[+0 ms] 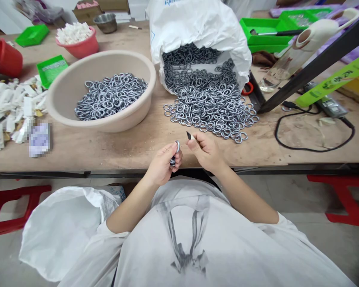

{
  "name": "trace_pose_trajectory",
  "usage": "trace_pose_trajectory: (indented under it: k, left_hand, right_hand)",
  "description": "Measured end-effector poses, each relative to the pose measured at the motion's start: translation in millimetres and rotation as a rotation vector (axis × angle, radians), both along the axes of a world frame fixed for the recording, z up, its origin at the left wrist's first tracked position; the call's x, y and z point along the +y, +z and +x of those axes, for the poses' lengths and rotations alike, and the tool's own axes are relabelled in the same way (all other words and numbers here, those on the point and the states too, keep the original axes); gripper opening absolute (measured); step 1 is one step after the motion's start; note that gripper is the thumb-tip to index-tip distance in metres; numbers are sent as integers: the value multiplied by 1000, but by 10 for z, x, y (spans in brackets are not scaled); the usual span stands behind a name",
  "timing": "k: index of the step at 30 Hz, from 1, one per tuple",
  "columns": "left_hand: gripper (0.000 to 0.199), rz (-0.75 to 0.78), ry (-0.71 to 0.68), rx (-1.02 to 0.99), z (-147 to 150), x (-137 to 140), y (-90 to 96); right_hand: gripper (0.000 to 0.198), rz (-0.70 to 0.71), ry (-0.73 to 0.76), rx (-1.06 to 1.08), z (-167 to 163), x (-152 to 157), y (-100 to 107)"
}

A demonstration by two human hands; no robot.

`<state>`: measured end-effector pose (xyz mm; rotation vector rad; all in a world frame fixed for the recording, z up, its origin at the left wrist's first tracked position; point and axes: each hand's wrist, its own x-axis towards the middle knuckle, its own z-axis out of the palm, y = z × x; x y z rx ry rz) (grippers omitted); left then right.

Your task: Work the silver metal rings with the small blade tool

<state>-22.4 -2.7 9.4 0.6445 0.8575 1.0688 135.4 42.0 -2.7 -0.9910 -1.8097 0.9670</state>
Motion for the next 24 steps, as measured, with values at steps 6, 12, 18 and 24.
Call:
trace_pose_trajectory:
  k: [6,12,18,24]
  left_hand:
    - [51,24,31,28,-24,-28,5]
    - [51,53,-39,-12,-61,-26,-51]
    - [48,39,-109,-54,-154,25,-106]
    - [44,60,-211,-51,-175,-60,-71]
  right_hand:
    - [49,231,161,-251,71,-151,195]
    - [47,144,247,-197,68,-126,142]
    - [49,174,75,-330,-59,-57,107]
    - [37,40,-409,-776,150,352,63]
